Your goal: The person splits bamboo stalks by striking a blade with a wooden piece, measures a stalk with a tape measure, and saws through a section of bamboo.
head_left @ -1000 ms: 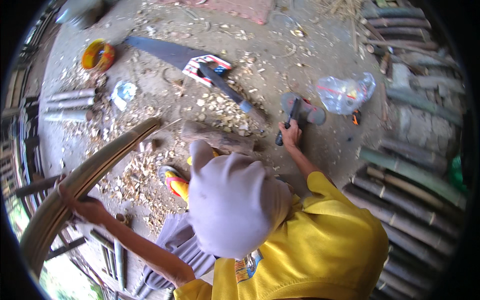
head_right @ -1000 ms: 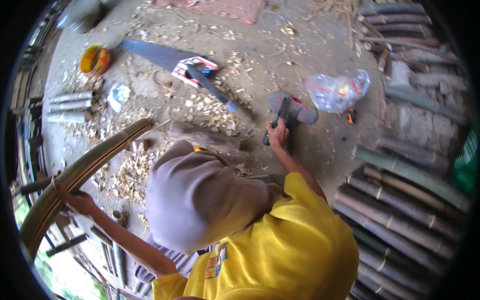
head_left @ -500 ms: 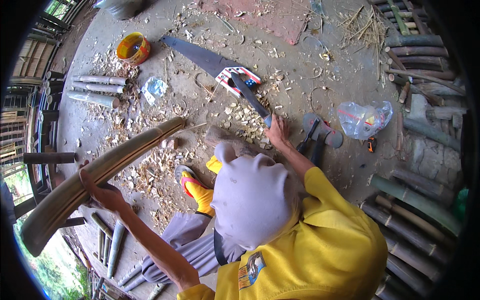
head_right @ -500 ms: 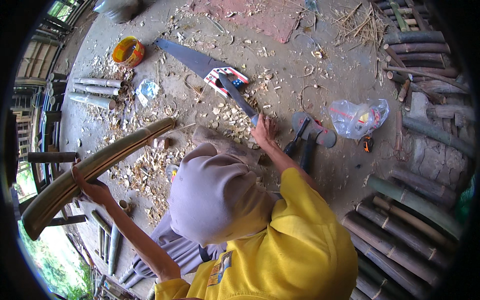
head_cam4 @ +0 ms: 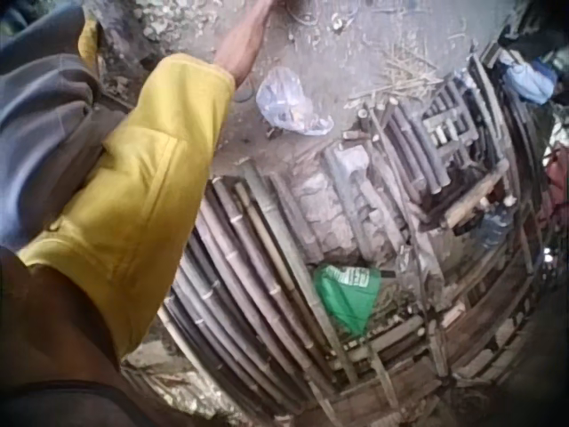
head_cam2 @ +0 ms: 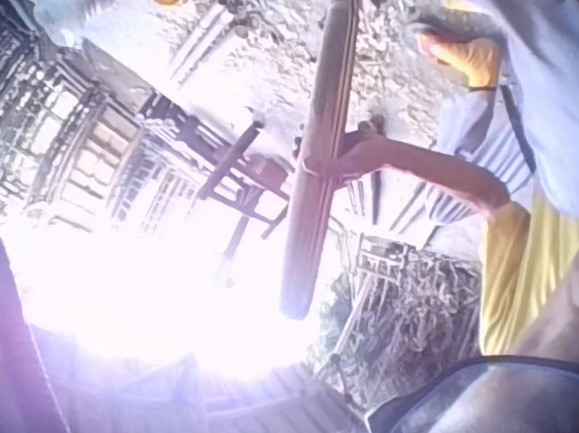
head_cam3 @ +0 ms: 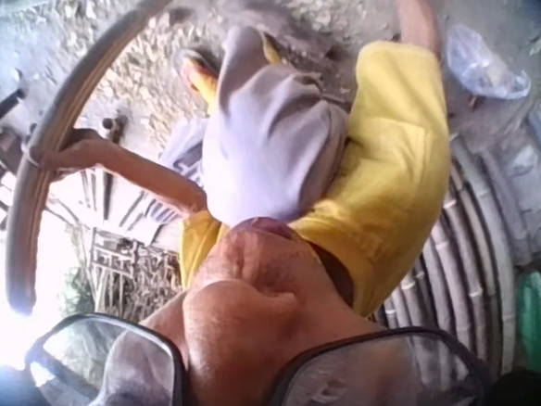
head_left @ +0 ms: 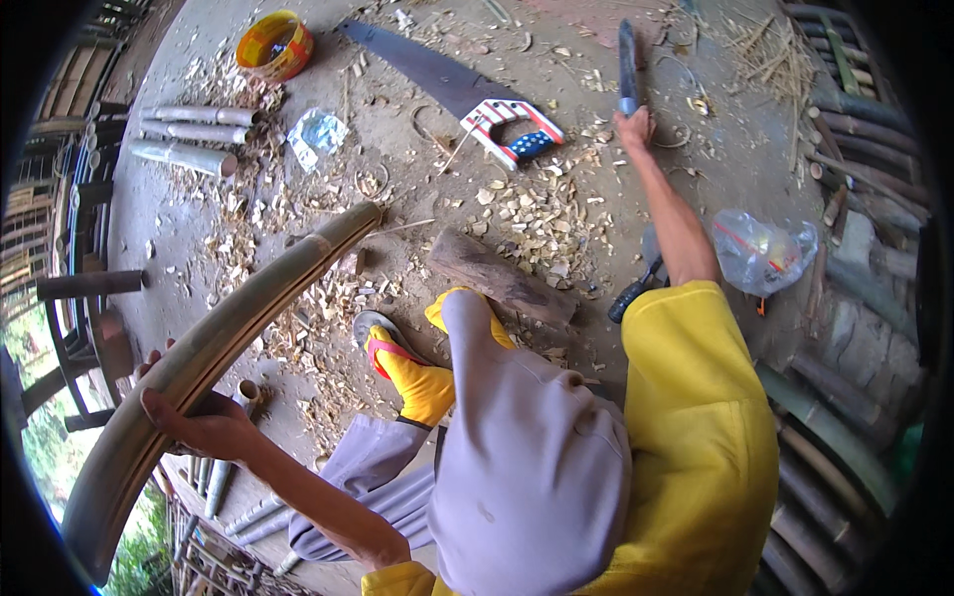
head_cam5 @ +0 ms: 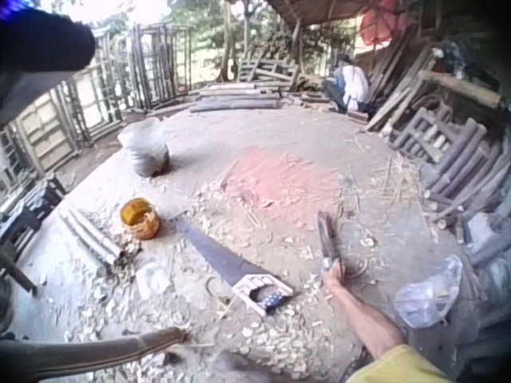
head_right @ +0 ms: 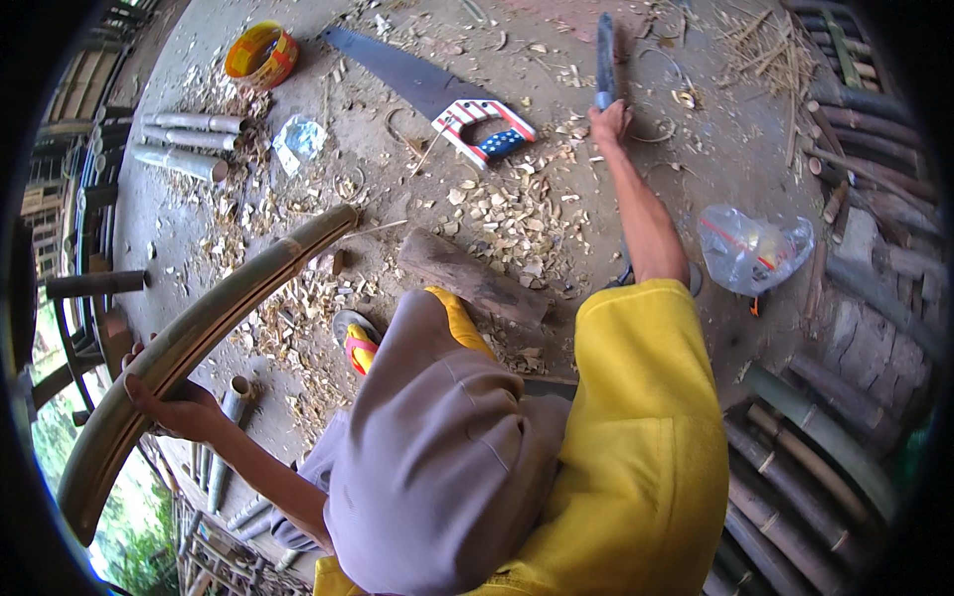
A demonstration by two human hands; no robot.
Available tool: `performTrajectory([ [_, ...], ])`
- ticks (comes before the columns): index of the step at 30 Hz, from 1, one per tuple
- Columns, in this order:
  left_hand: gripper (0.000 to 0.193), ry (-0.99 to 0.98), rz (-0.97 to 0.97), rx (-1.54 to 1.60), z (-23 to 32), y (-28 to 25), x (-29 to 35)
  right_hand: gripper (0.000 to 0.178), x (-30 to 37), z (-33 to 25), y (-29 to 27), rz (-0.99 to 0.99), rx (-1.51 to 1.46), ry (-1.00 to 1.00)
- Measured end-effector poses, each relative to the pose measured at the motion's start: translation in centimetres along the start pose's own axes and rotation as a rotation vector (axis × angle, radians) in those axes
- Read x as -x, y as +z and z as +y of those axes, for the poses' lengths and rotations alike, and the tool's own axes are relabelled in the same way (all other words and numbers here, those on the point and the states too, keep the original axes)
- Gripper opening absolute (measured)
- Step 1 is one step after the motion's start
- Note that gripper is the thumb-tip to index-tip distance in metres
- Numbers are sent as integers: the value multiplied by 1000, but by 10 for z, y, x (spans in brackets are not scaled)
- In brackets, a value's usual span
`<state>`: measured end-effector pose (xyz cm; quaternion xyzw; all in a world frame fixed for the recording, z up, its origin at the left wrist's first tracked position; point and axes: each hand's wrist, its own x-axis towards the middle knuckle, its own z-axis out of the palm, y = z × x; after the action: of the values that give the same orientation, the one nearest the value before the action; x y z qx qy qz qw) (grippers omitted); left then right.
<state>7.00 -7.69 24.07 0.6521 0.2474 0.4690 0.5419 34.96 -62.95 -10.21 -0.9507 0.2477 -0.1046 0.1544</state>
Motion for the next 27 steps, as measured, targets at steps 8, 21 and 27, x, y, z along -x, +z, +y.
performTrajectory([
  [8,47,30,5,-15,5,-4,-8,43,81,-88,-38,72,0,-654],
  [21,46,141,-56,-69,-15,-15,-14,26,153,-174,-70,-687,-513,-629],
  [27,45,41,7,-36,-9,-20,-11,26,165,-97,-124,-319,-649,-257],
])
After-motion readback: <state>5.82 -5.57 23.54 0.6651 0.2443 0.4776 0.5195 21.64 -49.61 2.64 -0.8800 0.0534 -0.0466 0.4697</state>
